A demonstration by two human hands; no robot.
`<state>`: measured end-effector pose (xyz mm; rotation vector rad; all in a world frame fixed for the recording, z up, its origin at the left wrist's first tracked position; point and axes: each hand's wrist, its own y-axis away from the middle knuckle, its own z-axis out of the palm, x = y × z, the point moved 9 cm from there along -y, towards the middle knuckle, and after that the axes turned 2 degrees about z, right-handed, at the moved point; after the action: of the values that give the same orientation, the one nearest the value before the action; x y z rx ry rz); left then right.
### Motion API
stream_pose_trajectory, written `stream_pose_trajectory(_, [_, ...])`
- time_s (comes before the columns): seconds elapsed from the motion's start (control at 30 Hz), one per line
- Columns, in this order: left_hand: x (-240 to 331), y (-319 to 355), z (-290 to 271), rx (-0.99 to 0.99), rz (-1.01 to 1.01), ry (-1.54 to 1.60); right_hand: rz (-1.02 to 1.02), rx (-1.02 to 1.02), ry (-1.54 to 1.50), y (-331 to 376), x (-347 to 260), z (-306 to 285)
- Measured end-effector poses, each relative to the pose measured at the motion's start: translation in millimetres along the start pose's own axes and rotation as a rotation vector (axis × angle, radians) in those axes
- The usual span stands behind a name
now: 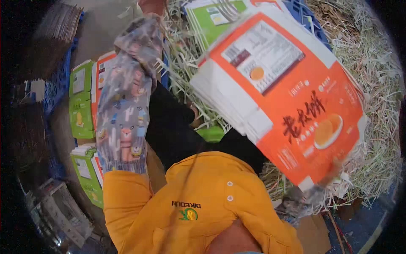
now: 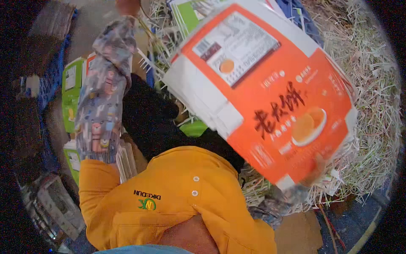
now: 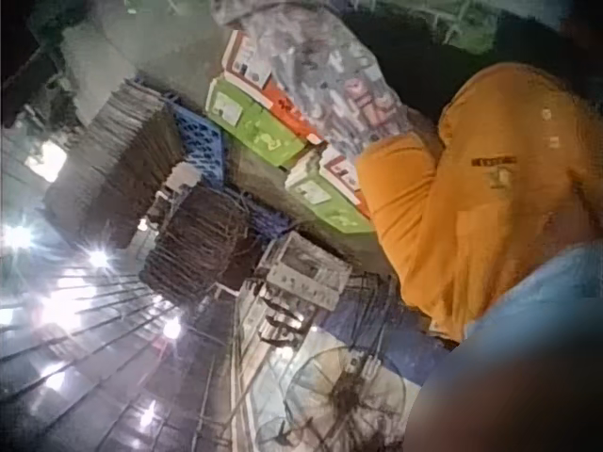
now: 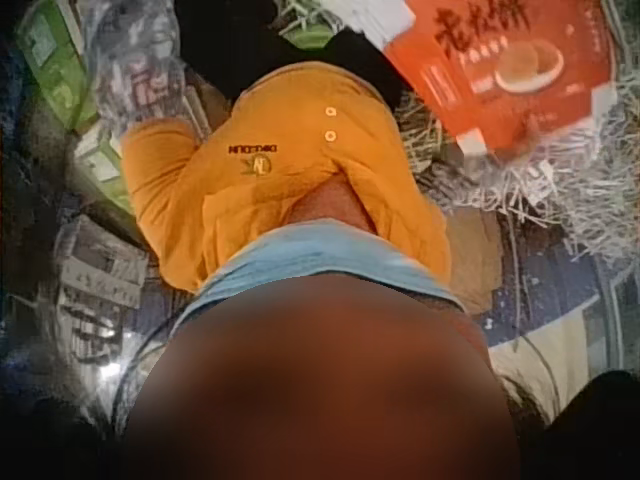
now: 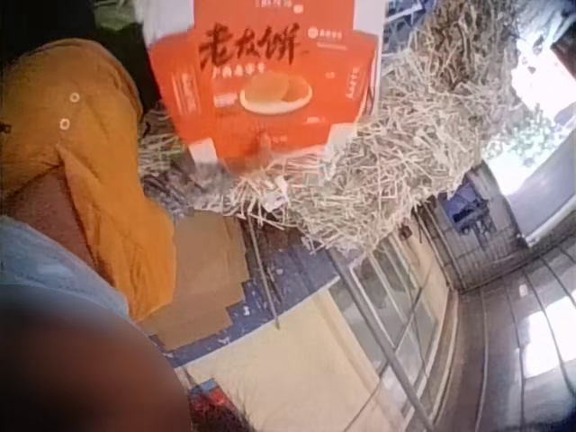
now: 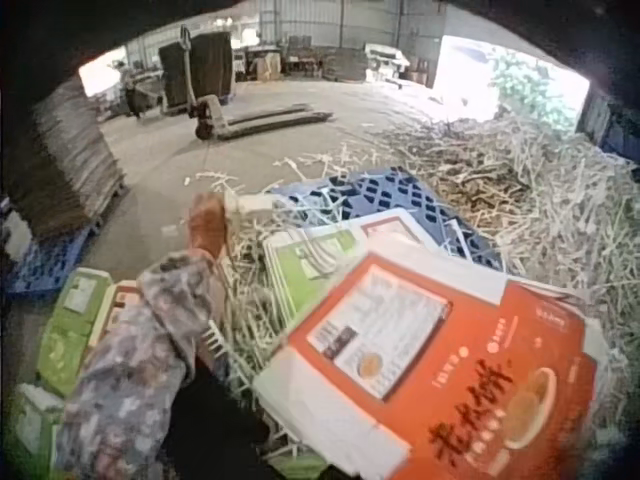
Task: The recorder is clearing away shredded paper scraps from stacked cardboard packaging sheets.
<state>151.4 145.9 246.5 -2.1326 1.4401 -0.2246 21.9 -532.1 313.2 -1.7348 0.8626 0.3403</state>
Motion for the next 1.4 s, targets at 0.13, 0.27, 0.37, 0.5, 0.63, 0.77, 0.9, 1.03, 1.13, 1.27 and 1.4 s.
stream_pose_trajectory(0.13, [-13, 9, -37, 0.399, 0.336, 0.085, 1.108, 0.170, -0.603, 24, 46, 118])
stream_pose_trajectory(0.27, [31, 105, -2, -0.200, 0.172, 0.365, 0.829, -0.207, -0.292, 66, 88, 183])
stream_pose_trajectory(0.37, [85, 225, 45, -0.743, -0.546, 1.171, 0.723, -0.312, -0.113, 65, 72, 206])
stream_pose_trajectory(0.5, [218, 342, 32, -1.170, -1.211, 1.899, 0.464, -0.370, 0.277, 76, 51, 200])
stream_pose_trajectory(0.63, [269, 319, 9, -0.808, -1.317, 2.372, 0.734, -0.399, -0.117, 73, 15, 218])
stream_pose_trajectory(0.77, [258, 313, 11, -0.880, -1.331, 2.322, 1.601, -0.838, -1.004, 138, 5, 242])
stream_pose_trajectory(0.9, [238, 316, 6, -0.853, -1.208, 2.265, 0.989, -0.952, -0.325, 80, 10, 216])
stream_pose_trajectory(1.03, [236, 322, 5, -0.866, -1.171, 2.227, 0.264, -0.510, 0.221, -30, 41, 200])
stream_pose_trajectory(1.13, [236, 322, 2, -0.850, -1.116, 2.335, 0.275, -0.756, 0.615, -24, 118, 217])
stream_pose_trajectory(1.27, [226, 344, 12, -0.934, -1.148, 2.409, 0.620, -0.969, 0.482, 41, 180, 231])
stream_pose_trajectory(1.4, [231, 366, 10, -0.987, -1.445, 2.146, 0.598, -1.032, 0.530, 72, 175, 251])
